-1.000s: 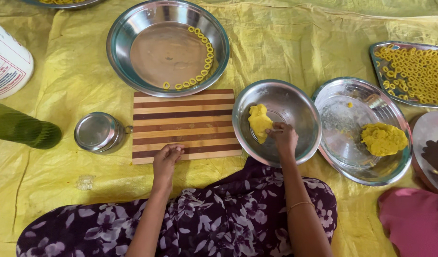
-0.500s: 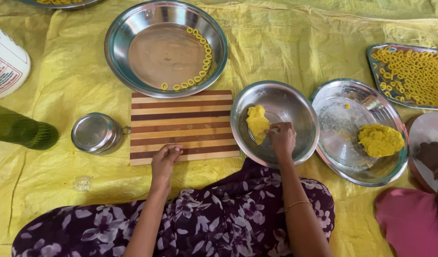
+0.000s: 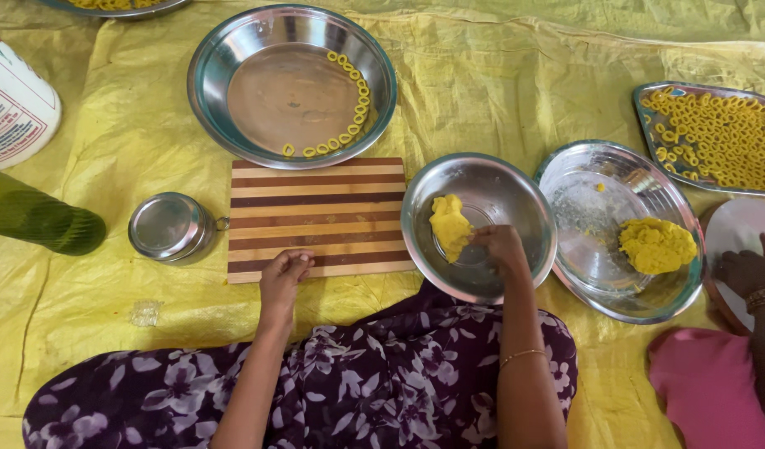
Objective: The person sits on a yellow tarp and repeatedly rolls small pieces of yellow dough into thin ropes, then joins the ends to form rings. The rings are placed into a metal bowl. A second person is visible to the right, also shaping dough.
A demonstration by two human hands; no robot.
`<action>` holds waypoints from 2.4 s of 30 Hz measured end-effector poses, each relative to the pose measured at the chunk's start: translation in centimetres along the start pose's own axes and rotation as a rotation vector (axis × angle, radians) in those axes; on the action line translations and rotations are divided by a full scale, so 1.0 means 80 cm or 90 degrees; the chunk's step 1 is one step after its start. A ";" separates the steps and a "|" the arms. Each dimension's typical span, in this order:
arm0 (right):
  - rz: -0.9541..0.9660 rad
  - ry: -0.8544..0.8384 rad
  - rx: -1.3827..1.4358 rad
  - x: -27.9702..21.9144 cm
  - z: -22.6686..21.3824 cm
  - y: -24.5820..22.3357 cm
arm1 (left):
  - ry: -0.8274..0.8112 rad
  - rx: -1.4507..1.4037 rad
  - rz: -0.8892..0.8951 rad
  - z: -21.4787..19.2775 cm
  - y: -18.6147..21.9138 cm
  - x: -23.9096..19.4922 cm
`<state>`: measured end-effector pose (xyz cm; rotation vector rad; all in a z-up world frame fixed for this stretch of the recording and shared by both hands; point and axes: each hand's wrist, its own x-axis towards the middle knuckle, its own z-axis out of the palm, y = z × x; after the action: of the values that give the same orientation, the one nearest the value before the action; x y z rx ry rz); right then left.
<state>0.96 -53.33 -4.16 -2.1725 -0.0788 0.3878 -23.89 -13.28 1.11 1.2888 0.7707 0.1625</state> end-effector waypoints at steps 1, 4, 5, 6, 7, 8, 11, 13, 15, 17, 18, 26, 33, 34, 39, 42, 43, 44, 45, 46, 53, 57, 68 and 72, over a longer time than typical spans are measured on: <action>0.029 -0.016 0.030 -0.001 -0.003 0.004 | -0.001 0.006 0.000 0.001 0.003 0.000; 0.103 -0.006 0.033 -0.009 -0.008 0.005 | 0.000 -0.003 -0.013 0.004 0.009 -0.003; 0.121 0.041 -0.023 -0.015 -0.011 0.003 | 0.029 0.039 0.008 0.004 0.012 -0.004; 0.134 0.084 -0.076 -0.015 -0.008 -0.001 | 0.063 0.082 0.032 0.000 0.018 -0.003; 0.051 0.149 -0.116 -0.015 -0.009 -0.002 | 0.097 0.125 0.055 -0.007 0.025 0.001; -0.034 0.211 -0.154 -0.016 -0.006 -0.007 | 0.159 0.280 0.169 -0.019 0.037 0.009; -0.146 0.342 -0.237 -0.027 -0.020 -0.013 | 0.339 0.572 0.357 -0.068 0.083 0.049; -0.144 0.389 -0.294 -0.035 -0.025 -0.020 | 0.379 0.669 0.274 -0.101 0.109 0.075; -0.054 0.323 -0.268 -0.040 -0.022 -0.033 | 0.374 0.723 0.162 -0.133 0.127 0.091; 0.006 0.280 -0.284 -0.049 -0.017 -0.053 | 0.319 0.725 0.031 -0.153 0.135 0.103; -0.026 0.297 -0.305 -0.055 -0.013 -0.067 | 0.303 0.704 0.003 -0.159 0.138 0.106; -0.214 0.258 -0.163 -0.122 0.089 -0.223 | 0.260 0.577 -0.142 -0.178 0.146 0.113; -0.632 -0.253 -0.450 -0.148 0.386 -0.386 | 0.194 0.262 -0.034 -0.234 0.196 0.077; -0.666 -0.277 -0.431 -0.148 0.422 -0.404 | 0.178 0.228 -0.004 -0.240 0.201 0.069; -0.731 -0.296 -0.589 -0.141 0.511 -0.459 | 0.128 0.121 0.039 -0.253 0.221 0.048; -0.632 -0.340 -0.522 -0.141 0.512 -0.473 | 0.139 0.117 0.003 -0.257 0.221 0.048; -0.571 -0.349 -0.450 -0.141 0.508 -0.476 | 0.146 0.129 -0.007 -0.257 0.220 0.050; -0.509 -0.357 -0.378 -0.140 0.503 -0.479 | 0.153 0.142 -0.017 -0.256 0.218 0.054; -0.383 -0.344 -0.247 -0.138 0.498 -0.481 | 0.156 0.159 -0.001 -0.256 0.216 0.057; -0.261 -0.326 -0.119 -0.133 0.492 -0.483 | 0.160 0.172 0.018 -0.255 0.213 0.061; 0.135 -0.330 0.628 -0.086 0.407 -0.427 | 0.169 0.434 -0.084 -0.223 0.172 0.092; 0.061 -0.330 0.688 -0.065 0.270 -0.353 | 0.194 0.651 -0.065 -0.180 0.145 0.094; 0.057 0.061 0.361 -0.088 -0.023 -0.149 | 0.253 0.725 0.004 -0.175 0.103 0.123; 0.003 0.075 0.325 -0.098 -0.023 -0.118 | 0.283 0.648 0.236 -0.190 0.118 0.100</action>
<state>-5.09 -50.74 6.33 -1.6857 0.0833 0.2480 -24.14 5.93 5.18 2.4167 1.0323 0.3930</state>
